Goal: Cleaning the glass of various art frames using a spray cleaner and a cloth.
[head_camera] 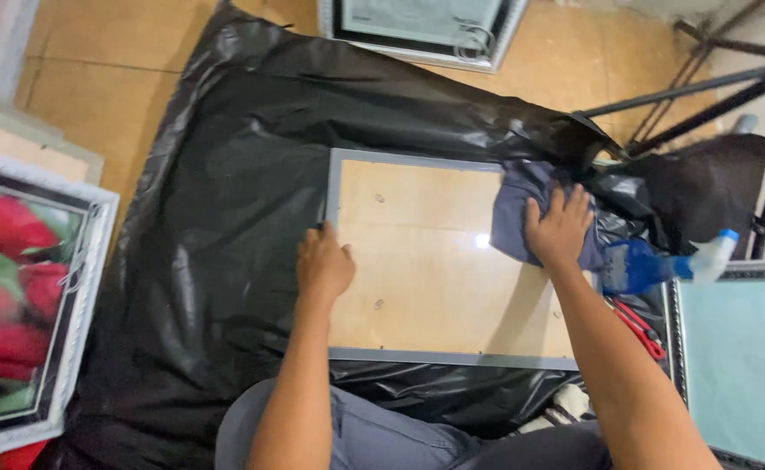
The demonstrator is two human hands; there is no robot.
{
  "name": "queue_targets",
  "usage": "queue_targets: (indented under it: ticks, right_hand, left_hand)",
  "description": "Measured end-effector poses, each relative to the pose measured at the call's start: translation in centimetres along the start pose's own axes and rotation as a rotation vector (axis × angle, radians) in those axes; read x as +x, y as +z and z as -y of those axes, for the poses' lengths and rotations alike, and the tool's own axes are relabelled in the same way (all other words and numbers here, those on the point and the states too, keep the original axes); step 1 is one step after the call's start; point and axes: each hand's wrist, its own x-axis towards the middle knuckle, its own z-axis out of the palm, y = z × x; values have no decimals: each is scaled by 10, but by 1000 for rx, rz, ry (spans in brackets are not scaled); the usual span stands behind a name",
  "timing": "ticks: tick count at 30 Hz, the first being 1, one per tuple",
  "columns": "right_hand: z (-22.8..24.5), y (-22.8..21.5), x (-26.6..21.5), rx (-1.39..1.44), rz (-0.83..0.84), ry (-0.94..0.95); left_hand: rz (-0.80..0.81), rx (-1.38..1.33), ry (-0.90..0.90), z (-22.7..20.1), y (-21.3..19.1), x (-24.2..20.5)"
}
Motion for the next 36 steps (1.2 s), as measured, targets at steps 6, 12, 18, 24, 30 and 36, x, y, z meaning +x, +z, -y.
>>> queue_targets:
  ticks: [6, 12, 18, 24, 30, 36]
  right_hand:
    - [87, -1, -47, -1, -28, -10]
    - [181, 7, -104, 0, -35, -194]
    - [241, 27, -114, -5, -16, -342]
    - [277, 33, -76, 80, 60, -448]
    - [272, 44, -42, 106, 137, -507]
    - [213, 23, -30, 128, 139, -412]
  left_hand:
    - [95, -121, 28, -14, -30, -14]
    - [134, -131, 82, -9, -17, -12]
    - [180, -138, 88, -16, -42, -25]
    - [221, -42, 75, -20, -39, -20]
    - [161, 41, 54, -21, -24, -12]
    - [85, 71, 4, -19, -23, -14]
